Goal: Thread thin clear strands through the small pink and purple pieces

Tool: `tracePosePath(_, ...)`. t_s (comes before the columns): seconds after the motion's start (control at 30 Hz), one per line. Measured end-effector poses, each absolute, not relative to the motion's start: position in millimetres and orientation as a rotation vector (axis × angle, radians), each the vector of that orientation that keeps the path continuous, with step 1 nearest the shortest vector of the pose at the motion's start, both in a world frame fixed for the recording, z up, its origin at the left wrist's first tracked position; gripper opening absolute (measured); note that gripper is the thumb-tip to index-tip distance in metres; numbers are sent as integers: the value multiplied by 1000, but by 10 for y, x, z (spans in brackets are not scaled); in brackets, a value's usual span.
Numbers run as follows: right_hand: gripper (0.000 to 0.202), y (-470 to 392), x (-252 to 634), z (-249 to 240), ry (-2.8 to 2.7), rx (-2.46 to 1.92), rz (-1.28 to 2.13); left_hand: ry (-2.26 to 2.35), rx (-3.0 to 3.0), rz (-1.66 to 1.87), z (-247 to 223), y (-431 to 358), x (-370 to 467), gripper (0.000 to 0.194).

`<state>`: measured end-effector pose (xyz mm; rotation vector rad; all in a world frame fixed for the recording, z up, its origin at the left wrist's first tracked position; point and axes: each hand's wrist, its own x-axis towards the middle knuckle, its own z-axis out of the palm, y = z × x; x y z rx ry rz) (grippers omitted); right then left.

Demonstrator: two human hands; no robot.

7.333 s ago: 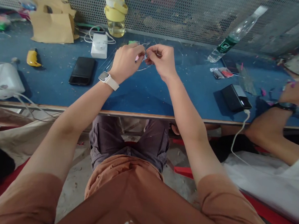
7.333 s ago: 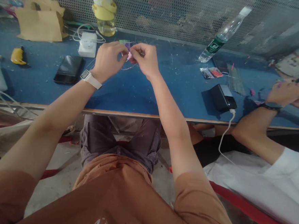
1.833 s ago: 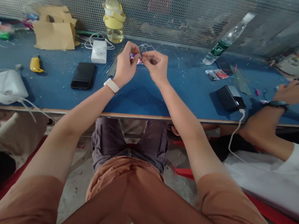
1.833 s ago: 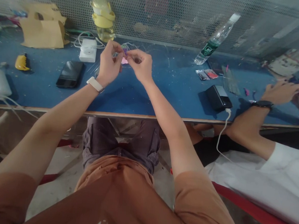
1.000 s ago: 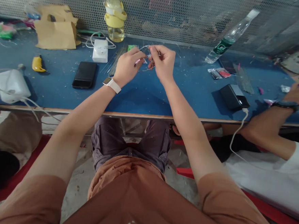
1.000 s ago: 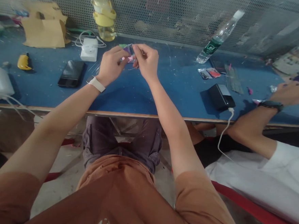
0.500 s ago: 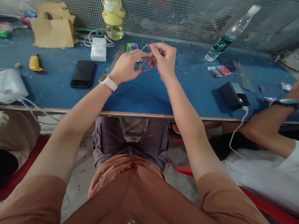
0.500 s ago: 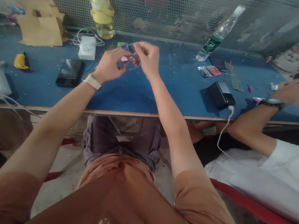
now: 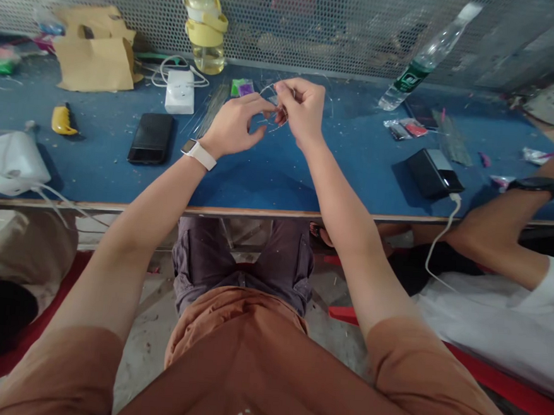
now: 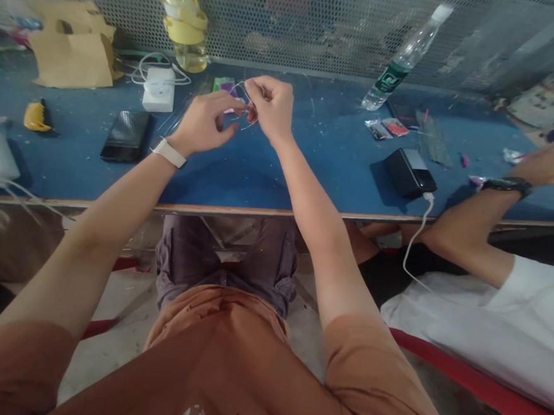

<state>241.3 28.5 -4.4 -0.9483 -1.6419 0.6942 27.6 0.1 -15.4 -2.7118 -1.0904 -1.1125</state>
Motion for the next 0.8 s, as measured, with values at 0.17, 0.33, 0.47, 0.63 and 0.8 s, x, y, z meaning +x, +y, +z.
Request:
tracePosePath(0.17, 87, 283, 2408, -61, -1641, -973, 631, -1126, -2653, -1080, -170, 23, 286, 36)
tracePosePath(0.33, 89, 380, 2409, -153, -1647, -916, 595, -1188, -2612, -932, -198, 26, 286, 38)
tracePosePath(0.47, 85, 430, 2446, -158, -1636, -928, 630, -1228, -2654, -923, -211, 0, 315, 43)
tracePosePath(0.63, 79, 363, 2459, -87, -1637, -970, 667, -1163, -2685, -972, -226, -6, 333, 41)
tracePosePath(0.8, 78, 306, 2452, -31, -1675, -978, 698, -1111, -2631, -886, -205, -33, 329, 36)
